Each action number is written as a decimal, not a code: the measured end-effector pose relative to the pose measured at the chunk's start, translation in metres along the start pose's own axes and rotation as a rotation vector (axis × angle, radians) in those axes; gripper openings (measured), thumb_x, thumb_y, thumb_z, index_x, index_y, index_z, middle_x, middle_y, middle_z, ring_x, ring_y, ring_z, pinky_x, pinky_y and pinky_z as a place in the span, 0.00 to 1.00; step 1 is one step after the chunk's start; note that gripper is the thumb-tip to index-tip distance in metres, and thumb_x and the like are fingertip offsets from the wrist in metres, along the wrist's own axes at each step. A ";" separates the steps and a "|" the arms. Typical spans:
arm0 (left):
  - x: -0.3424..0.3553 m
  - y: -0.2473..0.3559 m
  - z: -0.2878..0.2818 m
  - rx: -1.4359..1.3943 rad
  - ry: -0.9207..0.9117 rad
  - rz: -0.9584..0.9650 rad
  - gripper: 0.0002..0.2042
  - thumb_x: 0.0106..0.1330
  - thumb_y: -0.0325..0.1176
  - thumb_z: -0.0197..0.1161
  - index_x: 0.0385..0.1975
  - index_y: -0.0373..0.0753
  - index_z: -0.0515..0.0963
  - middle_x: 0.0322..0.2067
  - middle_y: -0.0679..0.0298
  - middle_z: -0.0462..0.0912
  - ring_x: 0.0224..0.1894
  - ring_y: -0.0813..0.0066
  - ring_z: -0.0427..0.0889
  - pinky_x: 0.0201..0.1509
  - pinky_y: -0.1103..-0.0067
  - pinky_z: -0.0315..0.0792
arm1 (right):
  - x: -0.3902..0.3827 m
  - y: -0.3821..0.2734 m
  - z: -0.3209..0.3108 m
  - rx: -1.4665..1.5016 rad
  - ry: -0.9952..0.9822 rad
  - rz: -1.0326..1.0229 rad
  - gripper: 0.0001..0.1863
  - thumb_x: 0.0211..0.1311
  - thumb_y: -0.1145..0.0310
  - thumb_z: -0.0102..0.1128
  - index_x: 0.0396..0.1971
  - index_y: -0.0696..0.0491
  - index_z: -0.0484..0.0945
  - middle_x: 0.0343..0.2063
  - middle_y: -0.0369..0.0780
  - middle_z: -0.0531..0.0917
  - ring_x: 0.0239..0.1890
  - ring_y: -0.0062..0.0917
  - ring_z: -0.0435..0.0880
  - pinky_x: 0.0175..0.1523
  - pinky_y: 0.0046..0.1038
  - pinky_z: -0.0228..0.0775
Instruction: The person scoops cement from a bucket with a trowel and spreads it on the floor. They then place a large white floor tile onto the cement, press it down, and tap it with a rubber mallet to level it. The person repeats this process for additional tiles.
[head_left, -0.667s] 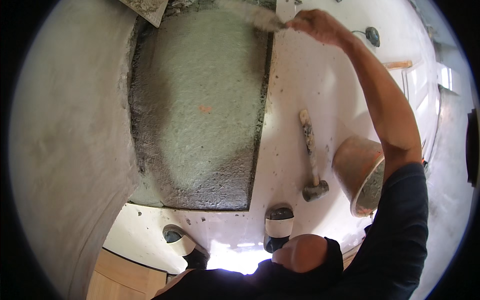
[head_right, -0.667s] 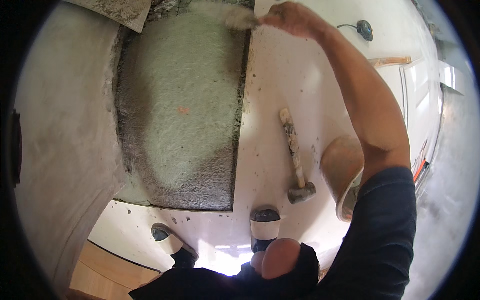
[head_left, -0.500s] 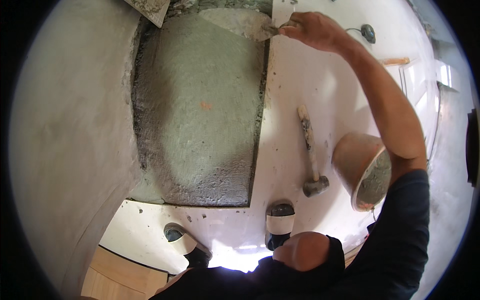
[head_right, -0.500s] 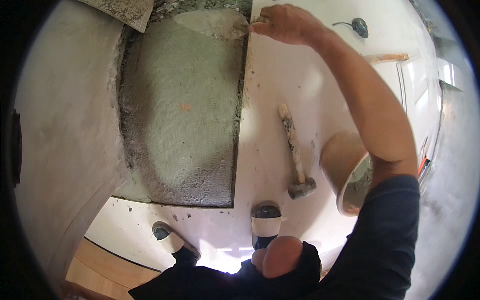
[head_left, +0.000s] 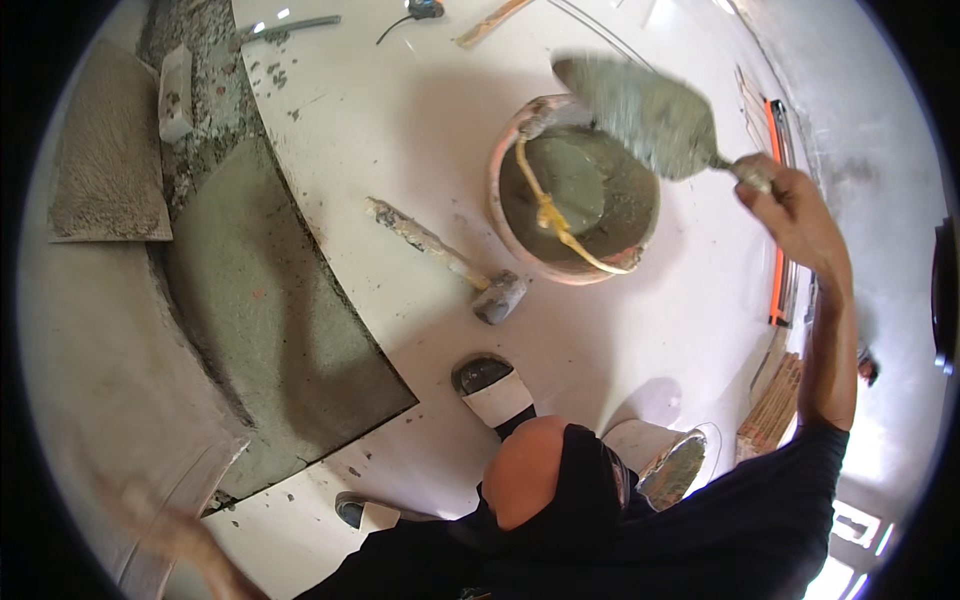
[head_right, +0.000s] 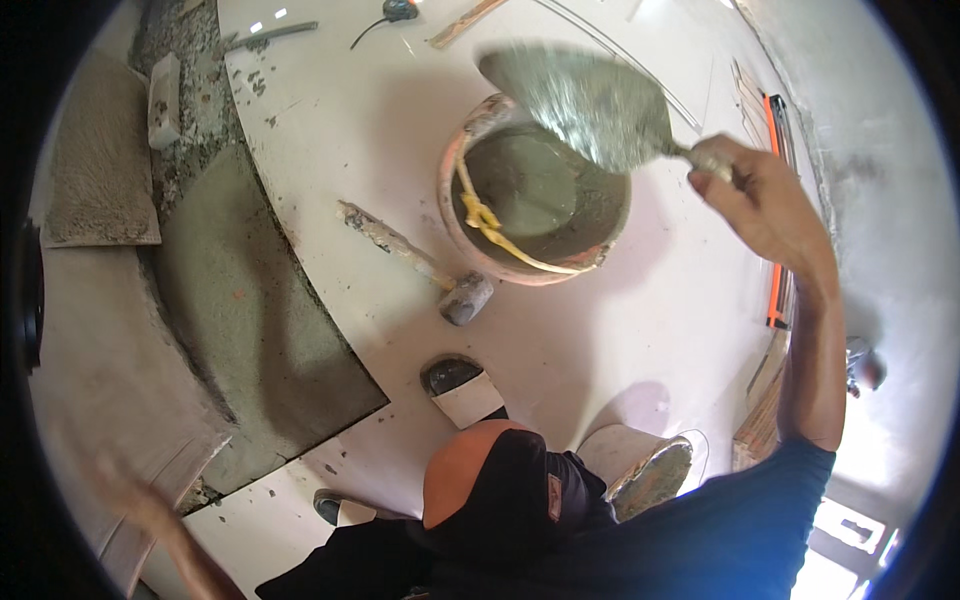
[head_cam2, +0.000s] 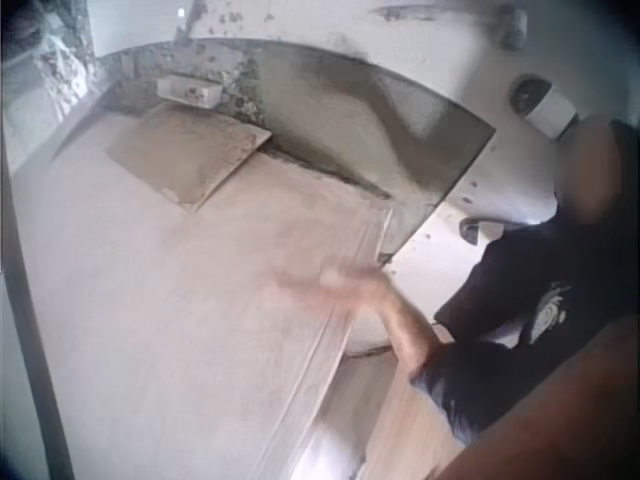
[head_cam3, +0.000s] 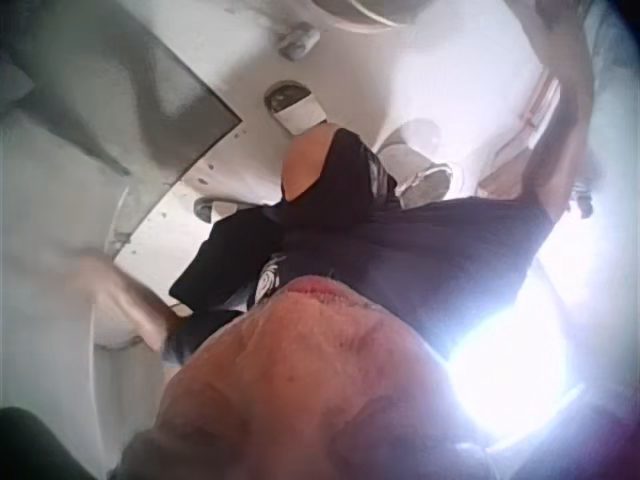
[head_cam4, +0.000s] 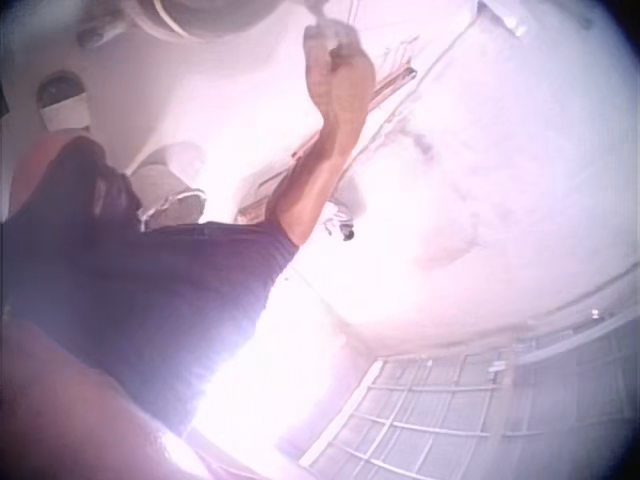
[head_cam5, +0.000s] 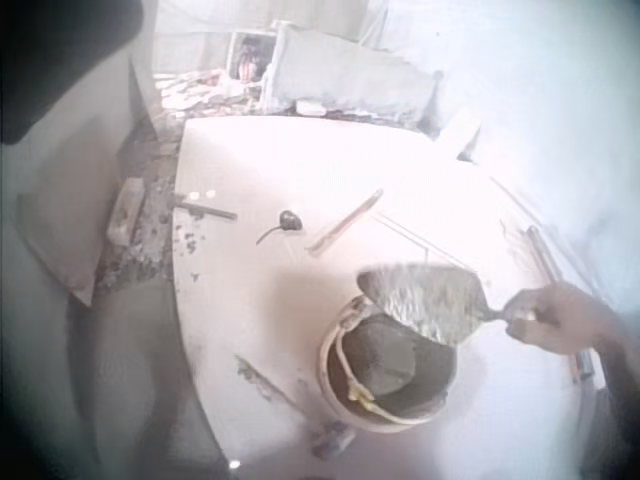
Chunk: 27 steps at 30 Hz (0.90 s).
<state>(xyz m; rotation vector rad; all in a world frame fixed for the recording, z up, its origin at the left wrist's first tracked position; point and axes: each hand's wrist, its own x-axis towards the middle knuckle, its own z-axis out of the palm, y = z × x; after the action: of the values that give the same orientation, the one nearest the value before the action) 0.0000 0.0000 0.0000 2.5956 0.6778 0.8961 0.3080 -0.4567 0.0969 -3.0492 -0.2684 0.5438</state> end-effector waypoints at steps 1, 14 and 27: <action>0.000 0.028 0.034 -0.144 -0.148 0.040 0.33 0.70 0.53 0.43 0.67 0.34 0.55 0.67 0.52 0.56 0.71 0.59 0.51 0.72 0.65 0.39 | -0.003 0.023 0.007 -0.047 -0.036 -0.012 0.12 0.59 0.62 0.56 0.36 0.55 0.77 0.23 0.39 0.75 0.26 0.24 0.73 0.34 0.29 0.64; -0.081 0.206 0.295 -0.788 -0.941 -0.499 0.23 0.67 0.41 0.54 0.51 0.25 0.67 0.40 0.47 0.79 0.41 0.55 0.82 0.46 0.69 0.75 | 0.119 0.031 0.173 -0.669 0.099 -0.460 0.07 0.54 0.73 0.55 0.28 0.52 0.83 0.31 0.42 0.85 0.35 0.31 0.86 0.37 0.31 0.78; -0.087 0.212 0.296 -1.076 -0.863 -0.697 0.14 0.70 0.34 0.52 0.43 0.26 0.70 0.32 0.56 0.78 0.26 0.70 0.82 0.30 0.78 0.77 | 0.088 0.031 0.162 -0.588 -0.187 -0.292 0.11 0.54 0.69 0.51 0.31 0.54 0.82 0.28 0.44 0.85 0.33 0.38 0.85 0.37 0.37 0.77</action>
<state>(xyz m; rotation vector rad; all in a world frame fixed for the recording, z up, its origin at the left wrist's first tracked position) 0.2001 -0.2631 -0.1752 1.3596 0.5306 -0.1386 0.3385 -0.4718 -0.0873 -3.3922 -1.0303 0.8578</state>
